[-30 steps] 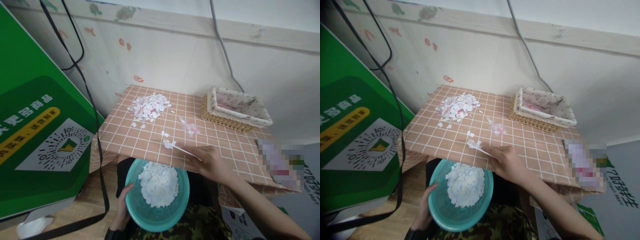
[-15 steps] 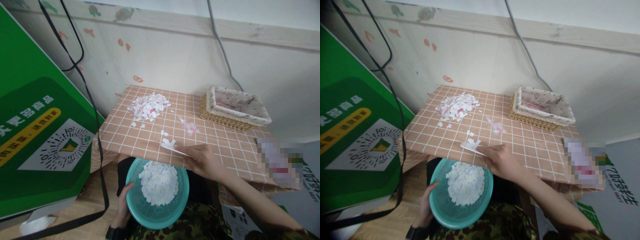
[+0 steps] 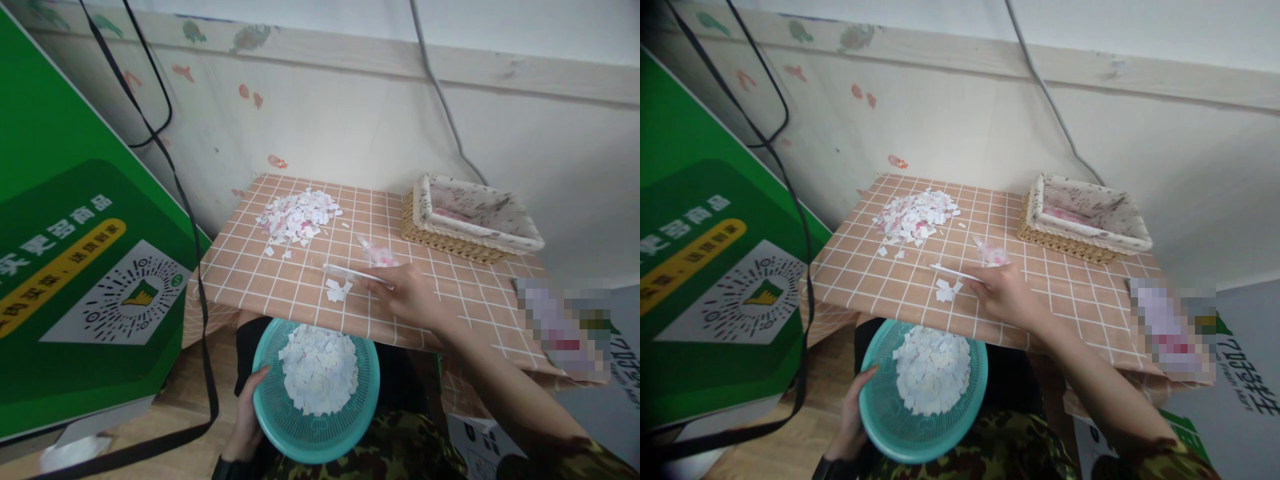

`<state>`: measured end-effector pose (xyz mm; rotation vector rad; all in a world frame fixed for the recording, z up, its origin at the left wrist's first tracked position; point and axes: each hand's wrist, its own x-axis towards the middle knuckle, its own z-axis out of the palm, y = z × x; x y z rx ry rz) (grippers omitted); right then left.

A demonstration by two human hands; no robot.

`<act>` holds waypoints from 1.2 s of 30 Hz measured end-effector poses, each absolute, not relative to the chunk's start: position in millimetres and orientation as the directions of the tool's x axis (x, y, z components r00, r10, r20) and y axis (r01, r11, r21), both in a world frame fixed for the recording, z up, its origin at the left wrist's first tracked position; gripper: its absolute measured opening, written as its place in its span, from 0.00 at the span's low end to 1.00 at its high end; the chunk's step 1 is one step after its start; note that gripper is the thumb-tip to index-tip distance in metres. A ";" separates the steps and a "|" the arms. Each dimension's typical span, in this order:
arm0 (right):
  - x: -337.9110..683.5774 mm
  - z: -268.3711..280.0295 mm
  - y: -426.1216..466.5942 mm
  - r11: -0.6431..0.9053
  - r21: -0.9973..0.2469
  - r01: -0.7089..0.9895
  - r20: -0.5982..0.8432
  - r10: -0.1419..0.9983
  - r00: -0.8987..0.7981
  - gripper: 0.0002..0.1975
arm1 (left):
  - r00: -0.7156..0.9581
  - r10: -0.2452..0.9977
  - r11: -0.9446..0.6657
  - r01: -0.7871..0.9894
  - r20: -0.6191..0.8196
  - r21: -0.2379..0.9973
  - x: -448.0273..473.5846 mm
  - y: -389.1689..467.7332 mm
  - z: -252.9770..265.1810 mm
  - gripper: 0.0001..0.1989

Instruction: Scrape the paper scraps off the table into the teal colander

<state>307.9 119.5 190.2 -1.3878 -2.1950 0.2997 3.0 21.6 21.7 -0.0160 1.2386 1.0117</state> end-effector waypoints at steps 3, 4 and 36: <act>305.6 192.5 125.3 0.457 -0.425 0.781 0.346 0.879 -0.327 0.12 | -0.065 0.622 0.570 -0.645 -0.780 0.508 3.2 21.3 22.4 0.05; 304.6 192.7 127.9 0.467 -0.411 0.783 0.354 0.873 -0.335 0.12 | -0.060 0.618 0.576 -0.644 -0.784 0.503 3.0 20.9 22.6 0.05; 301.3 192.8 122.6 0.465 -0.451 0.762 0.309 0.882 -0.355 0.13 | 0.038 0.705 0.545 -0.667 -0.708 0.507 15.1 9.2 59.0 0.09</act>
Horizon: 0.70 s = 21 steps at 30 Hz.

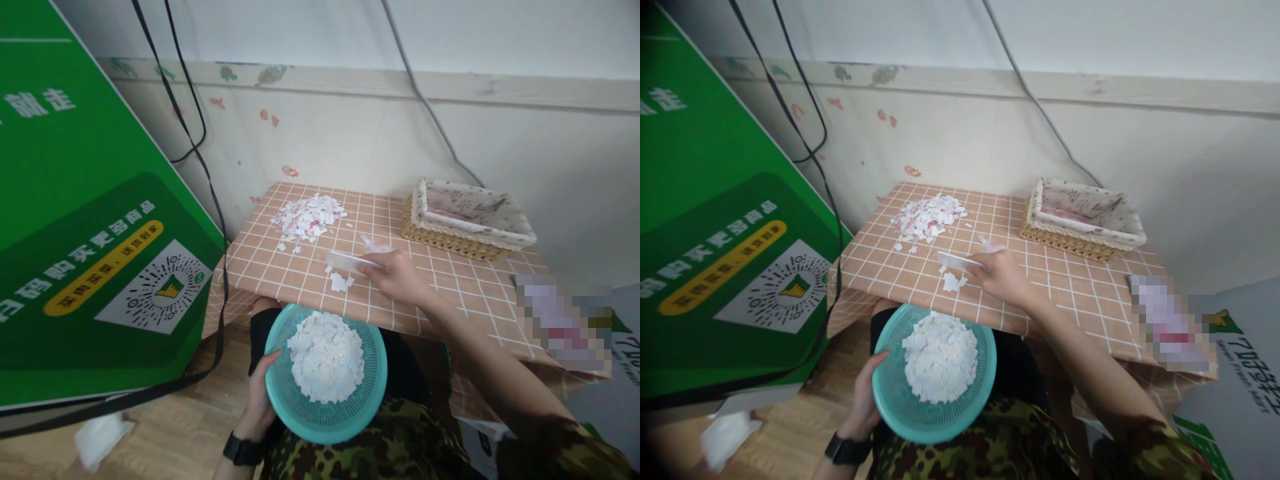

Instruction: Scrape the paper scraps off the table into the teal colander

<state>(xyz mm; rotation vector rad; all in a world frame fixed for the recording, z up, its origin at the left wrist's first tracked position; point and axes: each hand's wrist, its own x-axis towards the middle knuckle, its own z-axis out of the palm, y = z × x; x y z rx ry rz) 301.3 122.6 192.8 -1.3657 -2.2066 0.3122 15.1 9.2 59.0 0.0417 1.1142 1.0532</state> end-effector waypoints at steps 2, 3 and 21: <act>303.8 193.8 119.2 0.475 -0.462 0.749 0.301 0.878 -0.372 0.13 | 0.033 0.716 0.533 -0.672 -0.698 0.515 14.9 8.9 61.9 0.08; 305.5 194.5 117.3 0.476 -0.466 0.746 0.299 0.878 -0.374 0.13 | 0.037 0.720 0.530 -0.674 -0.693 0.515 14.8 8.7 63.4 0.08; 313.6 179.1 49.2 0.458 -0.396 0.796 0.373 0.872 -0.317 0.15 | 0.125 0.765 0.531 -0.678 -0.632 0.508 16.8 9.4 79.9 0.11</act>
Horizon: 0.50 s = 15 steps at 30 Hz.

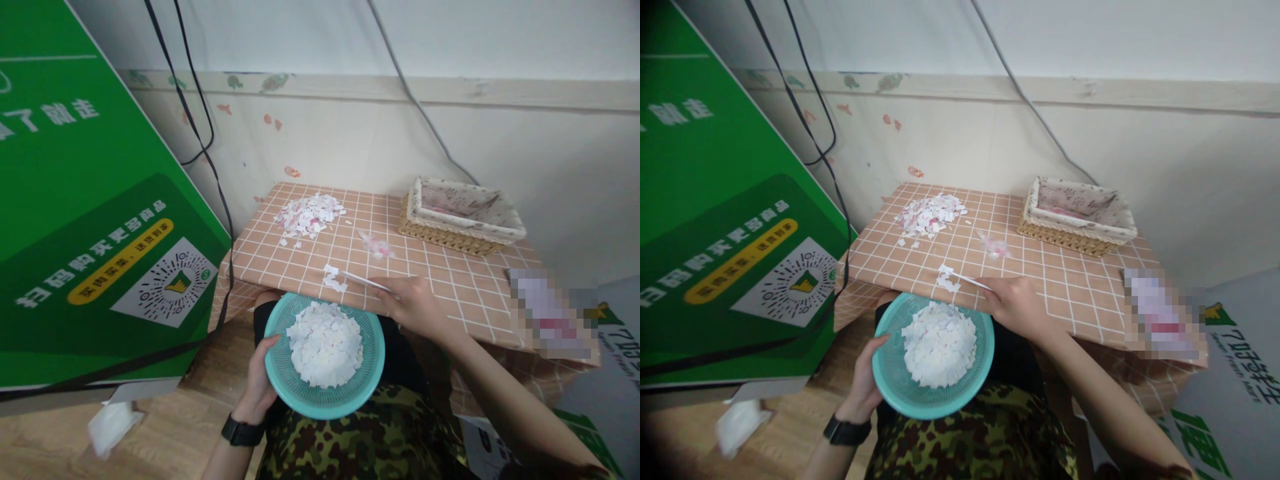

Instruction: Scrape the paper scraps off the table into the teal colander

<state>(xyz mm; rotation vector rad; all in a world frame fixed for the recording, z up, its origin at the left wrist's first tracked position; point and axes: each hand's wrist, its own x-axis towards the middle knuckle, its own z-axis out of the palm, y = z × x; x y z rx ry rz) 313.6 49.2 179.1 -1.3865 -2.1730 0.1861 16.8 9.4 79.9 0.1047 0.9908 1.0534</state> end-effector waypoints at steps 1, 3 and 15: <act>311.7 178.9 48.9 0.472 -0.399 0.787 0.363 0.869 -0.337 0.16 | 0.121 0.766 0.530 -0.674 -0.631 0.515 16.3 10.0 81.2 0.11; 308.0 179.3 48.3 0.509 -0.418 0.753 0.328 0.857 -0.398 0.17 | 0.095 0.773 0.515 -0.670 -0.627 0.534 15.0 10.9 84.2 0.10; 286.6 189.5 47.5 0.567 -0.532 0.629 0.290 0.819 -0.494 0.13 | 0.101 0.804 0.474 -0.705 -0.587 0.528 6.2 14.5 89.1 0.13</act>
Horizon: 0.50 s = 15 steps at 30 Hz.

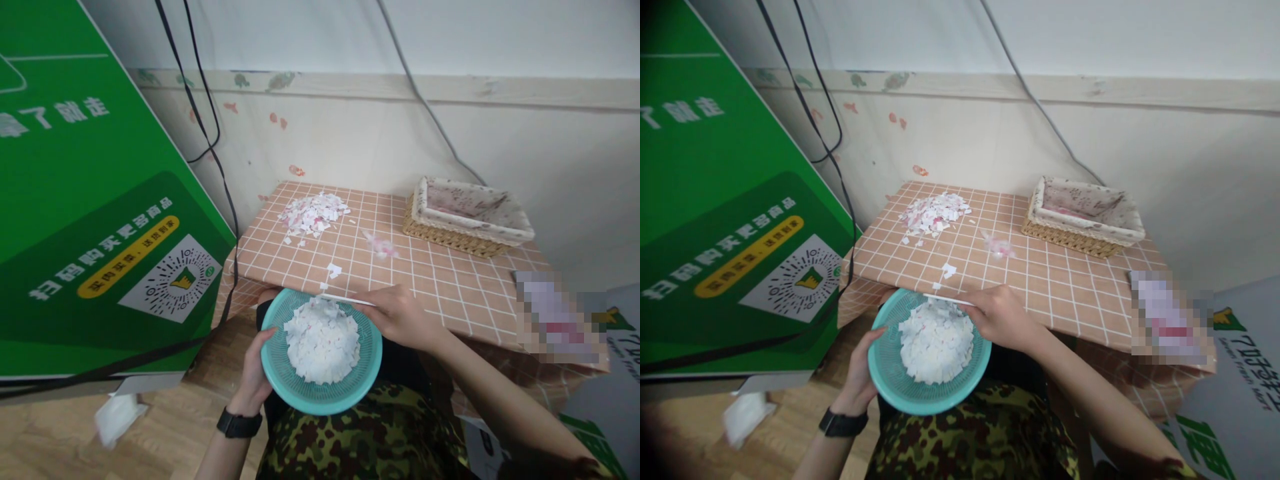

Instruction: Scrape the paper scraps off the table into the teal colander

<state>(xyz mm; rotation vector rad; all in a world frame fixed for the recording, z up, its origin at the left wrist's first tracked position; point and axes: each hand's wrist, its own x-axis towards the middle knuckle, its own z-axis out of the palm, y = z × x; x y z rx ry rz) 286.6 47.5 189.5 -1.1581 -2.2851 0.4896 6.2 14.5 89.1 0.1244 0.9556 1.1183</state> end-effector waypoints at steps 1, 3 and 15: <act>287.7 191.5 49.8 0.561 -0.546 0.622 0.305 0.825 -0.476 0.13 | 0.100 0.806 0.471 -0.706 -0.584 0.529 5.8 15.0 89.3 0.14; 292.3 193.0 58.2 0.515 -0.541 0.665 0.351 0.857 -0.378 0.12 | 0.095 0.808 0.467 -0.705 -0.582 0.534 5.4 15.7 89.8 0.14; 281.9 176.3 71.6 0.569 -0.386 0.726 0.341 0.819 -0.461 0.18 | 0.066 0.804 0.473 -0.673 -0.591 0.569 5.2 17.8 92.9 0.10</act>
